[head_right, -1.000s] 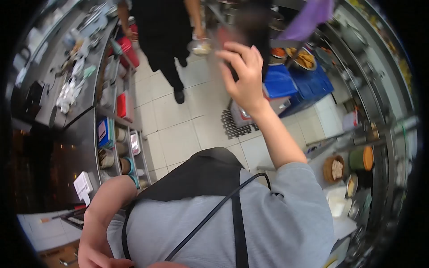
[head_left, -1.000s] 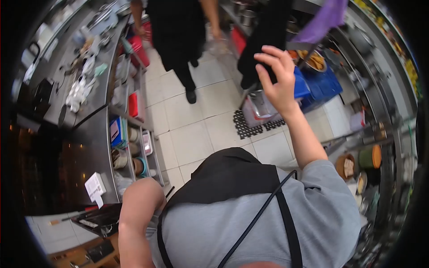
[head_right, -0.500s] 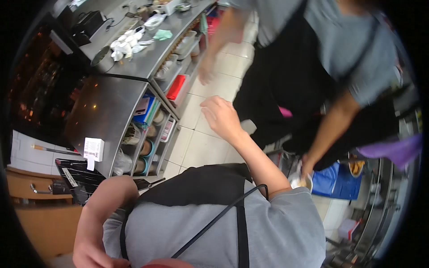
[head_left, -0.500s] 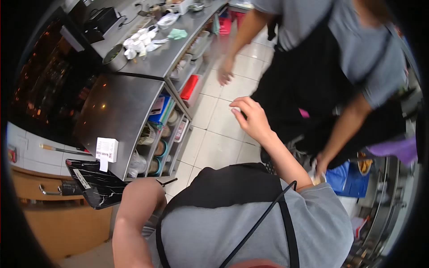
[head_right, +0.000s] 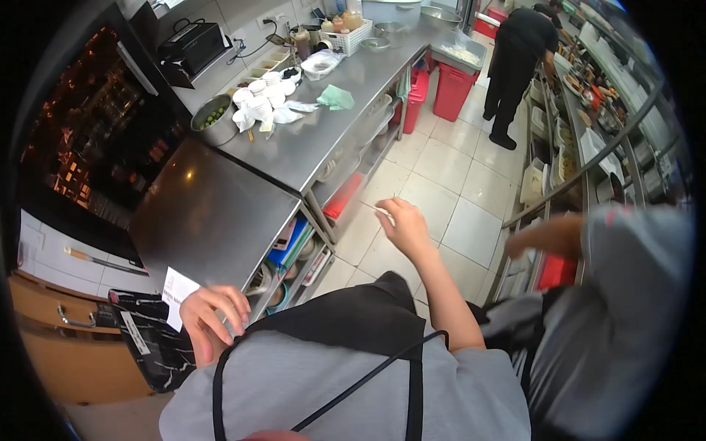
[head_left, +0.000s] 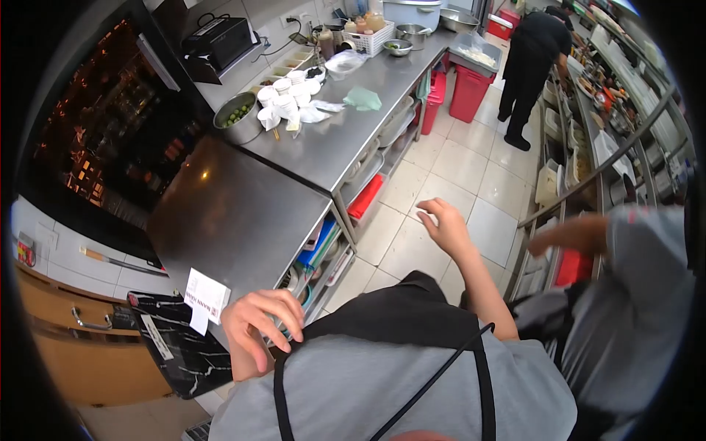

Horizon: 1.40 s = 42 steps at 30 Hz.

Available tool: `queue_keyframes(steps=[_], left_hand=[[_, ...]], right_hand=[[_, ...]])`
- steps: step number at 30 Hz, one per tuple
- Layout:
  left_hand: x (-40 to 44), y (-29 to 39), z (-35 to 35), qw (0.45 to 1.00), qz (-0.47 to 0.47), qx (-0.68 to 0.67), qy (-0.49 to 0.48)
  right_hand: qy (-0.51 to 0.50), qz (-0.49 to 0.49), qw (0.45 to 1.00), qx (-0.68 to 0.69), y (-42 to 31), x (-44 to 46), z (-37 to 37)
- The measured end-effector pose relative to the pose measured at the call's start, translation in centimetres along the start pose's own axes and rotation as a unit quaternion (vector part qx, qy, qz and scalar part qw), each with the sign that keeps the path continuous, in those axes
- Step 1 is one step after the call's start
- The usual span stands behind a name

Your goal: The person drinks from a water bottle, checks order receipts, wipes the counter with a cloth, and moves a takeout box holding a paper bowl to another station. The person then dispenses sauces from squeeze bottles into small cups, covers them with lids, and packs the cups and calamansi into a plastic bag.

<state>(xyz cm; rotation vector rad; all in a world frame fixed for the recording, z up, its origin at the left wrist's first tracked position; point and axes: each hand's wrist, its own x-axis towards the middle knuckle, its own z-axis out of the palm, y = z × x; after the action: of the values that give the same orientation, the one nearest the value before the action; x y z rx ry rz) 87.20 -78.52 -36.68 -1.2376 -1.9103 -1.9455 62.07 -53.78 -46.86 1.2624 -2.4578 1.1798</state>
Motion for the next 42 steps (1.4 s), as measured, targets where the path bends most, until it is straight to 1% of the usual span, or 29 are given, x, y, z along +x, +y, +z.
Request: queue_keyframes(steps=[1,2,4,6,7,10,11,12,14,15,16,18,19,20,22,23,24,27,28,30,32,33,35,36,38,39,40,42], left_hand=[[0.7,0.0,-1.3,0.998,-0.041,0.011,-0.045],[1.6,0.0,-2.6,0.992,-0.081,0.024,-0.089],[2.9,-0.4,-5.0,0.992,-0.070,0.045,-0.099],[3.1,-1.5,-7.0,0.993,-0.011,0.009,-0.115],[3.6,-1.9,-7.9,0.994,0.002,0.017,-0.105],[5.5,-3.2,-11.0,0.995,0.015,0.025,-0.096],[6.7,-3.9,-11.8,0.993,0.037,0.034,-0.103],[7.8,-4.9,-12.8,0.994,0.038,0.043,-0.097],[10.1,-7.1,-14.7,0.989,0.049,0.038,-0.137],[12.0,-8.3,-15.5,0.986,0.066,0.049,-0.144],[13.1,-9.5,-16.4,0.987,0.065,0.058,-0.135],[15.0,-12.0,-18.0,0.982,0.154,-0.013,-0.105],[16.4,-13.1,-18.6,0.986,0.147,-0.017,-0.074],[17.9,-14.2,-19.3,0.987,0.145,-0.007,-0.068],[20.5,-16.4,-20.3,0.992,0.111,-0.026,-0.060],[21.7,-17.4,-20.8,0.992,0.096,-0.020,-0.081],[22.6,-18.2,-21.0,0.993,0.094,-0.013,-0.074],[24.0,-20.3,-21.3,0.997,-0.048,0.059,-0.027],[24.2,-21.1,-21.7,0.997,-0.048,0.064,-0.018],[24.4,-22.6,-22.4,0.985,-0.123,0.103,0.059],[24.4,-23.2,-23.7,0.980,-0.139,0.131,0.060],[24.1,-23.6,-24.3,0.970,-0.161,0.153,0.103],[23.8,-24.1,-25.7,0.941,-0.193,0.206,0.185],[23.6,-24.7,-26.5,0.940,-0.190,0.210,0.189],[23.0,-25.9,-28.3,0.908,-0.216,0.241,0.264],[23.0,-26.3,-29.3,0.898,-0.235,0.236,0.288],[22.9,-26.7,-30.5,0.896,-0.234,0.238,0.292],[23.0,-27.2,-33.0,0.868,-0.261,0.273,0.324]], right_hand=[[-0.002,0.045,0.999,-0.015,1.1,0.6,0.1],[-0.002,0.041,0.999,-0.015,2.4,1.1,0.3],[-0.031,0.105,0.994,-0.026,4.8,2.0,1.0],[-0.038,0.103,0.993,-0.039,6.9,2.8,1.5],[-0.048,0.108,0.992,-0.054,7.9,3.3,1.8],[-0.067,0.105,0.990,-0.066,10.4,6.1,1.3],[-0.068,0.094,0.991,-0.066,11.5,7.4,0.9],[-0.062,0.096,0.992,-0.057,12.7,8.6,0.4],[-0.067,0.090,0.993,-0.047,15.4,11.0,-0.7],[-0.054,0.092,0.994,-0.037,16.7,12.4,-1.4],[-0.039,0.092,0.995,-0.025,18.2,14.1,-2.0],[-0.046,0.069,0.996,-0.033,22.5,16.6,-2.2],[-0.067,0.072,0.994,-0.047,24.5,17.8,-2.1],[-0.088,0.077,0.991,-0.060,26.4,19.2,-1.6],[-0.119,0.063,0.990,-0.045,29.5,21.9,0.2],[-0.138,0.032,0.990,-0.027,30.5,23.4,1.6],[-0.158,0.000,0.987,-0.010,31.2,25.1,3.1],[-0.213,-0.061,0.973,0.063,30.7,30.7,8.3],[-0.230,-0.081,0.966,0.082,30.3,32.6,10.3],[-0.219,-0.148,0.963,0.049,29.9,36.8,14.9],[-0.163,-0.225,0.960,-0.028,29.9,40.1,19.1],[-0.165,-0.228,0.959,-0.025,29.9,41.3,20.6],[-0.242,-0.242,0.926,-0.163,30.1,44.1,23.0],[-0.242,-0.247,0.924,-0.164,31.0,45.0,24.0],[-0.328,-0.252,0.901,-0.126,33.3,45.7,25.0],[-0.329,-0.257,0.900,-0.127,34.8,46.4,25.2],[-0.301,-0.256,0.911,-0.121,36.9,47.2,25.2],[-0.247,-0.234,0.933,-0.114,42.0,49.0,25.5]])
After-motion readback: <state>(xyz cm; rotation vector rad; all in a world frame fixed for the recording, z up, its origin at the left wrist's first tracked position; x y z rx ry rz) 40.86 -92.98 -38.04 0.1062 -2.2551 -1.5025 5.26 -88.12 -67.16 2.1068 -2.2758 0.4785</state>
